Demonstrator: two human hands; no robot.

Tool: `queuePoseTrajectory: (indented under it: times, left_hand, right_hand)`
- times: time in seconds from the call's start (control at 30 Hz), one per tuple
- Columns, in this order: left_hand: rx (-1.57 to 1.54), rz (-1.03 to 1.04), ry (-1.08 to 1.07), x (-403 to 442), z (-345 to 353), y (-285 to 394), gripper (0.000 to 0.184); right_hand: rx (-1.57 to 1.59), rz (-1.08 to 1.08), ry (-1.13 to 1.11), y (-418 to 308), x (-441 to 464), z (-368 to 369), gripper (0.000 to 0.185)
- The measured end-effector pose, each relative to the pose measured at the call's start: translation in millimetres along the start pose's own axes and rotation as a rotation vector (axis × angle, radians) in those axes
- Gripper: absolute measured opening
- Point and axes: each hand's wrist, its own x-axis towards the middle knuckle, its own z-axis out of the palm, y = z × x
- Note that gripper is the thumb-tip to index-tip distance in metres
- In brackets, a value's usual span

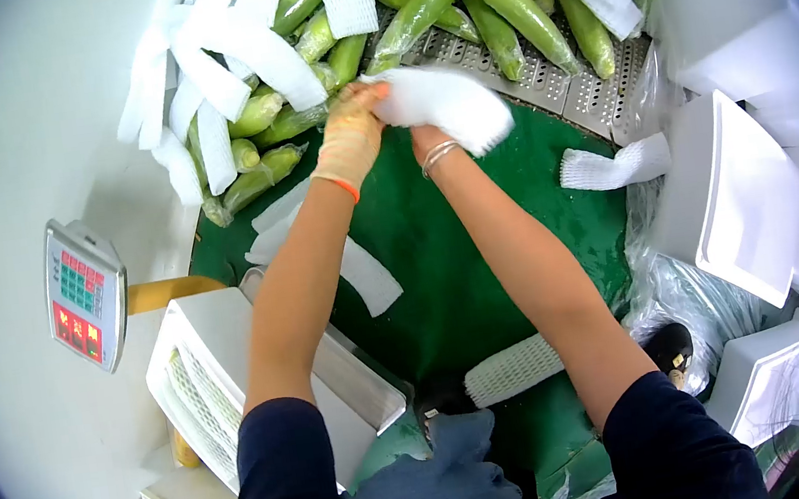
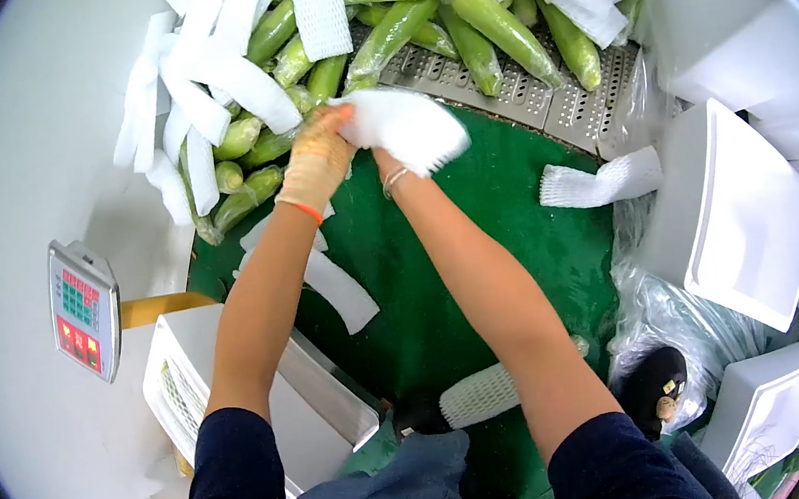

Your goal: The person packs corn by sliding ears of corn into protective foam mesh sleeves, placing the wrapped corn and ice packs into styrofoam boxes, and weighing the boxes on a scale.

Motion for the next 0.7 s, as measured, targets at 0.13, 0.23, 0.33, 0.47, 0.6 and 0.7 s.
queuePoseTrajectory:
  times: [0.13,0.23,0.33,0.47,0.6,0.7]
  left_hand:
    - [0.265,0.129,0.351,37.1,-5.0,5.0,0.021]
    - [1.734,0.513,0.211,39.4,-27.8,-45.5,0.028]
    - [1.571,-0.05,0.446,26.2,13.0,-18.3,0.041]
    - [0.678,-0.304,-0.142,-4.2,-12.9,-37.1,0.035]
    - [-0.993,-0.573,-0.348,-139.4,23.5,-55.3,0.026]
    - [-0.453,-0.82,-0.075,-223.9,77.9,26.9,0.029]
  right_hand:
    - [0.669,0.705,0.099,-7.2,21.2,-0.5,0.021]
    - [-0.026,0.57,0.064,15.3,-1.0,1.0,0.027]
    - [0.089,0.646,0.031,10.9,-17.4,-10.4,0.026]
    - [-0.369,0.436,-0.067,-34.3,-51.9,-49.2,0.025]
    - [-0.598,0.277,-0.334,-171.0,-123.7,-91.4,0.028]
    - [-0.468,0.426,-0.345,-223.7,-151.8,-107.5,0.026]
